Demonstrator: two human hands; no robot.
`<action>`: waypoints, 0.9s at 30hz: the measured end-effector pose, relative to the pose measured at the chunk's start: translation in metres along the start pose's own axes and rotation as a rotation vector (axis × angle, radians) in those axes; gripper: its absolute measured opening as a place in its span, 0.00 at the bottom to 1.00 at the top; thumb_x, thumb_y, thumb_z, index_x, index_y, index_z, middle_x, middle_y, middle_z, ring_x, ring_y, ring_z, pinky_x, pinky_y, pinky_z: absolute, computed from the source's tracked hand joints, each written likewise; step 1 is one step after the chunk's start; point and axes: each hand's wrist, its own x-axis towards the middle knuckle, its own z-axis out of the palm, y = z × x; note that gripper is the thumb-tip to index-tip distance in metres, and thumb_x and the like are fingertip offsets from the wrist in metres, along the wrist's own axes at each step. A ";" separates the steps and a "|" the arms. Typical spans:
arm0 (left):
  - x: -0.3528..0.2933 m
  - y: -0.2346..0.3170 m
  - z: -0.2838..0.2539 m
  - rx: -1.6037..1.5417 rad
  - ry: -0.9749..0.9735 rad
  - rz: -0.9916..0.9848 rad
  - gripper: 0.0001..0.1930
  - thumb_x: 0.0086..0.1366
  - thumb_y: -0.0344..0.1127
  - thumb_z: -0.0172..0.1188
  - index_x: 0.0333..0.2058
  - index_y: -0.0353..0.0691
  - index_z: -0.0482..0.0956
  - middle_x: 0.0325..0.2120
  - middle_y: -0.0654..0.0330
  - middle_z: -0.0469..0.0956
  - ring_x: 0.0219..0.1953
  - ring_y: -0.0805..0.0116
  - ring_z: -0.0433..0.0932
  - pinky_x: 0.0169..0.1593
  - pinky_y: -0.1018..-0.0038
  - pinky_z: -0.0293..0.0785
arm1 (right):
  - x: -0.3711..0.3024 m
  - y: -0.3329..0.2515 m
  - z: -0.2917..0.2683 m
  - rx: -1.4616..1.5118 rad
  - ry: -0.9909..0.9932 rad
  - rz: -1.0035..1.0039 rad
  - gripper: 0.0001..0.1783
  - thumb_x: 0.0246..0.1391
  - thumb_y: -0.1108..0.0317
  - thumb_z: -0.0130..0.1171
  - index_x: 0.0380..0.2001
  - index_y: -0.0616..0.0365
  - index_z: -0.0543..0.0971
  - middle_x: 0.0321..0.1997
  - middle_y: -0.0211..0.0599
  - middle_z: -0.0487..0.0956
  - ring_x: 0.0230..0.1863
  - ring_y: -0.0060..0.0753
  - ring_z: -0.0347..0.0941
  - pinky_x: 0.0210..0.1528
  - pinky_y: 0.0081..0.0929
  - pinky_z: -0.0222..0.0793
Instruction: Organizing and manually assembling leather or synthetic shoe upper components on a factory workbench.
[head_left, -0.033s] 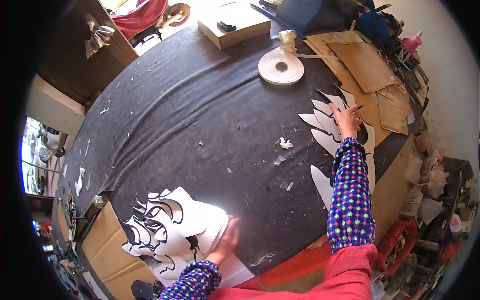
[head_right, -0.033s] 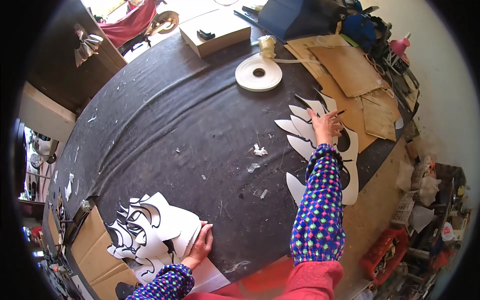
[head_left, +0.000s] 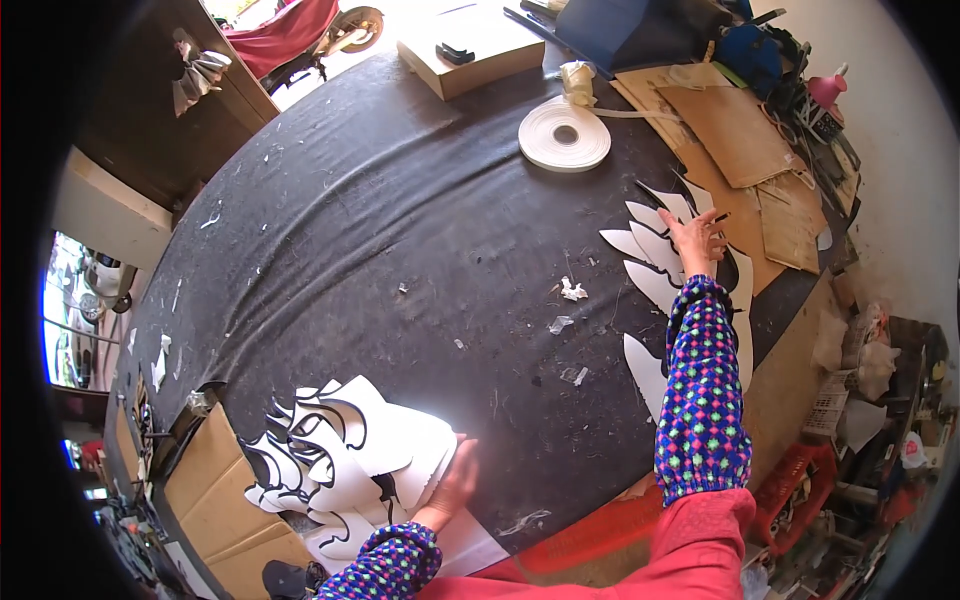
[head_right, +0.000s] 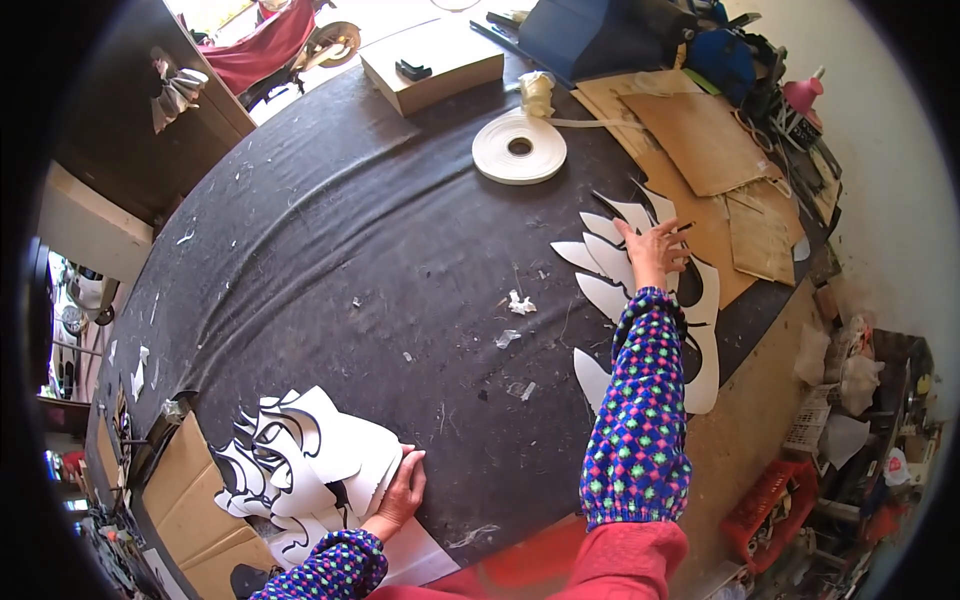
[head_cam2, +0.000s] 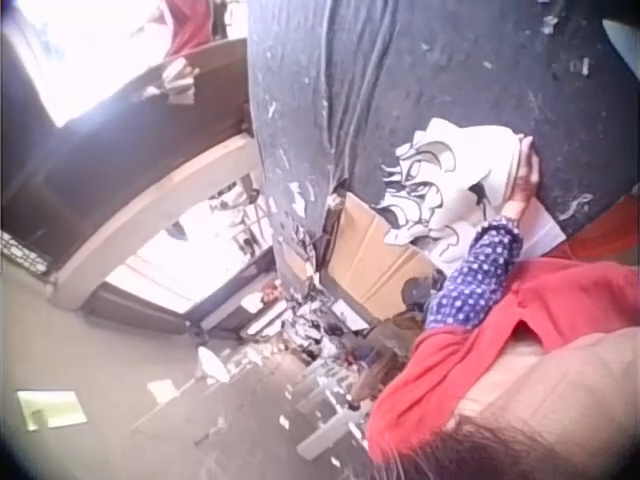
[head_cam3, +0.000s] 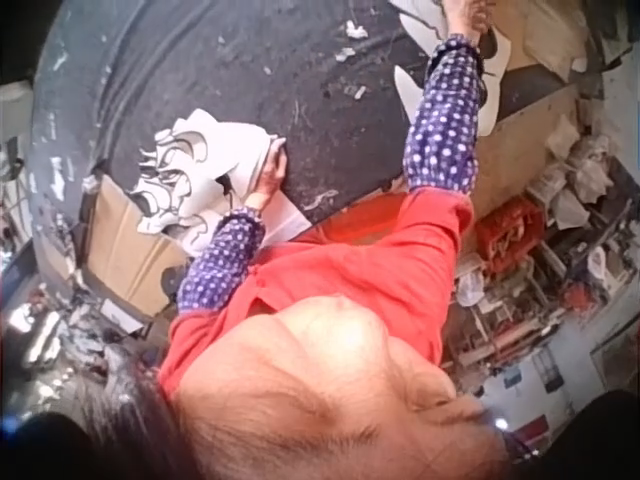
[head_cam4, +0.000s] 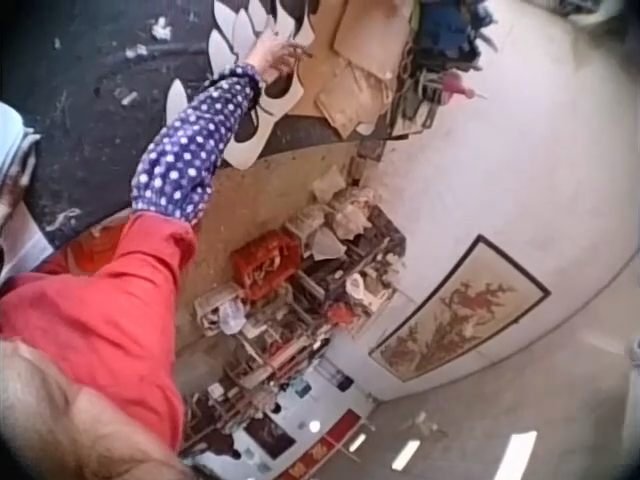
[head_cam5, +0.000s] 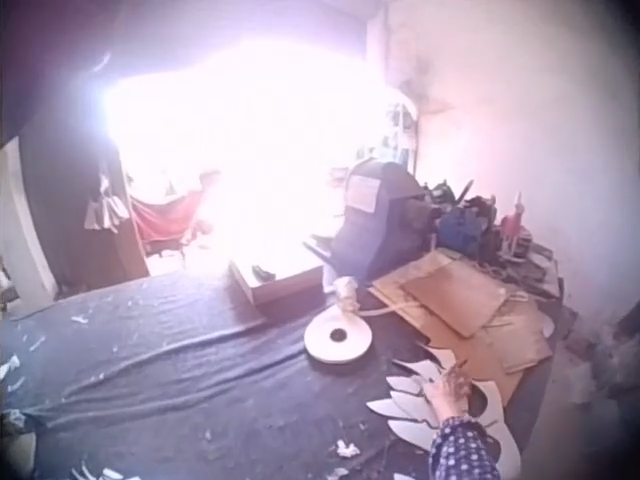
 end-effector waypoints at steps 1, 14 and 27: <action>0.002 0.002 0.002 -0.033 -0.010 -0.039 0.22 0.54 0.24 0.63 0.49 0.44 0.73 0.45 0.53 0.74 0.48 0.51 0.73 0.55 0.60 0.68 | 0.010 0.005 0.003 0.001 0.001 0.002 0.70 0.38 0.27 0.63 0.71 0.58 0.41 0.75 0.59 0.39 0.73 0.73 0.36 0.69 0.65 0.39; 0.000 -0.003 0.012 -0.088 0.008 -0.019 0.25 0.54 0.28 0.61 0.53 0.44 0.71 0.47 0.48 0.72 0.49 0.47 0.72 0.57 0.57 0.67 | -0.024 -0.005 -0.024 -0.035 0.258 -0.229 0.34 0.46 0.49 0.66 0.50 0.57 0.69 0.53 0.42 0.76 0.57 0.51 0.69 0.53 0.58 0.64; -0.011 -0.016 0.017 -0.227 -0.120 -0.143 0.23 0.62 0.30 0.55 0.56 0.38 0.66 0.51 0.49 0.72 0.54 0.53 0.70 0.62 0.61 0.63 | -0.372 -0.095 -0.186 0.677 0.085 -1.052 0.37 0.45 0.60 0.66 0.57 0.57 0.63 0.50 0.40 0.72 0.53 0.44 0.68 0.55 0.50 0.59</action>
